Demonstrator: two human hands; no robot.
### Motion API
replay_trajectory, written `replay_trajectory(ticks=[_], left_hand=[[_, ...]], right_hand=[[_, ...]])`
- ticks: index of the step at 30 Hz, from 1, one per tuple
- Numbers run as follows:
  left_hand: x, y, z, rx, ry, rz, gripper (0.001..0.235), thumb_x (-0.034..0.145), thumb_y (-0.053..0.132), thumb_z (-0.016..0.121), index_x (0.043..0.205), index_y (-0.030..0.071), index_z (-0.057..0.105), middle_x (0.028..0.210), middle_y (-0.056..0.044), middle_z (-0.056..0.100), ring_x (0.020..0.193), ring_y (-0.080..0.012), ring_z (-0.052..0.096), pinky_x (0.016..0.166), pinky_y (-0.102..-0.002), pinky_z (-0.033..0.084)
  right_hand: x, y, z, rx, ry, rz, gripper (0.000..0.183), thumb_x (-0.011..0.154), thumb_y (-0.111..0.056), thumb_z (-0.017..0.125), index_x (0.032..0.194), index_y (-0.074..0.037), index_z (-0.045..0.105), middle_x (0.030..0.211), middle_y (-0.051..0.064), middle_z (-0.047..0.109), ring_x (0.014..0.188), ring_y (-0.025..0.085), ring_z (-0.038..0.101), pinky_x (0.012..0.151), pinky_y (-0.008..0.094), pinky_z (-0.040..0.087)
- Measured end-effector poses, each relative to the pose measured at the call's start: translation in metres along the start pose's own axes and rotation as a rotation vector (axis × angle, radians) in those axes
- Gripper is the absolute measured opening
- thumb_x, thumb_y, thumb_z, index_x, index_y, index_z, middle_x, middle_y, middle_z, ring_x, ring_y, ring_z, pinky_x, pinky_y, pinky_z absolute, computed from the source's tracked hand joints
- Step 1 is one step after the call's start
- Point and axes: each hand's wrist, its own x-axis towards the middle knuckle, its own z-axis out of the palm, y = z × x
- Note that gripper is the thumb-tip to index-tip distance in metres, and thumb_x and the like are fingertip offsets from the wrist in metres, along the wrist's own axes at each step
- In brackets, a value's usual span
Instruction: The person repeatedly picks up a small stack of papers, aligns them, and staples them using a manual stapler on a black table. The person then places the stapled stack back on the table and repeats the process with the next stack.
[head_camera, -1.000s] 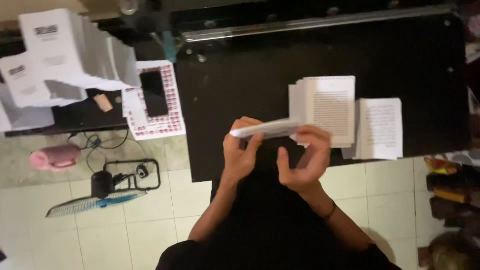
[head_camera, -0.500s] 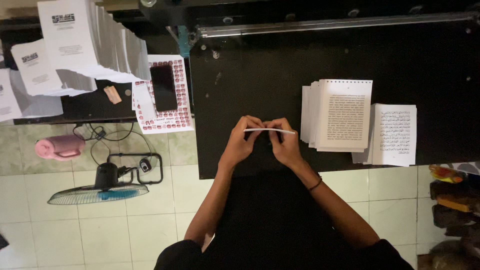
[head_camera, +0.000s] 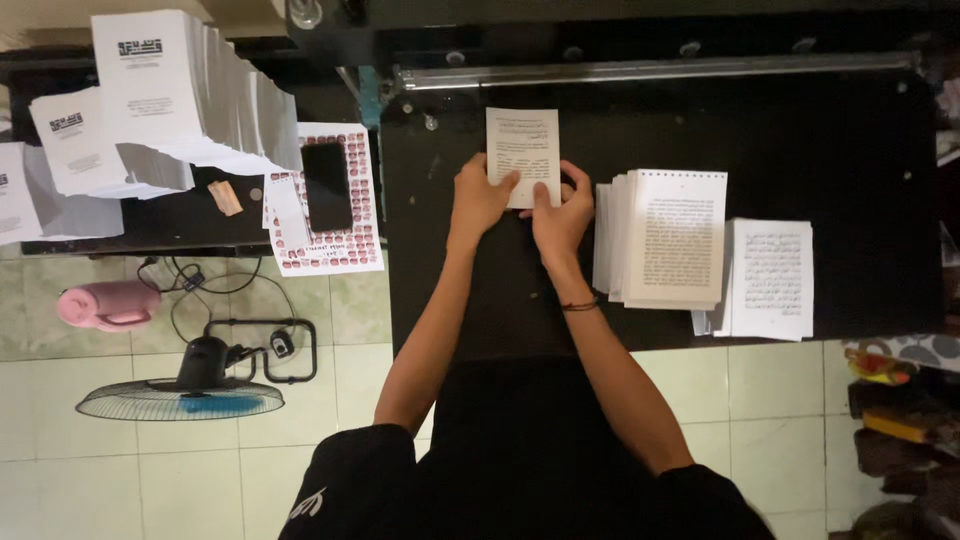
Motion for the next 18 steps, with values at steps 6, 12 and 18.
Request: replay_trajectory(ticks=[6,12,18], left_hand=[[-0.03,0.03,-0.034,0.191,0.213,0.348,0.058,0.067,0.012,0.094,0.118,0.006,0.067,0.106,-0.012,0.064,0.103,-0.0396,0.064,0.088,-0.047,0.055],[0.006,0.014,-0.031,0.262,0.079,0.645,0.022,0.077,0.009,0.087,0.096,0.016,0.079,0.104,-0.006,0.075,0.093,-0.0325,0.065,0.082,-0.04,0.054],[0.012,0.007,-0.033,0.254,0.059,0.614,0.015,0.081,0.015,0.086,0.095,0.019,0.081,0.104,-0.001,0.077,0.092,-0.0275,0.065,0.079,-0.037,0.056]], right_hand=[[0.036,-0.002,0.015,0.07,-0.001,0.008,0.045,0.09,0.008,0.065,0.132,0.007,0.051,0.089,0.027,0.069,0.052,0.033,0.072,0.041,0.036,0.057],[0.077,-0.005,0.034,-0.178,0.122,-0.052,0.043,0.078,-0.005,0.08,0.119,-0.01,0.071,0.074,0.012,0.07,0.06,0.023,0.071,0.049,0.031,0.053],[0.081,0.0,0.03,-0.195,0.076,-0.012,0.044,0.081,-0.005,0.079,0.123,-0.005,0.068,0.081,0.02,0.075,0.062,0.028,0.074,0.051,0.034,0.057]])
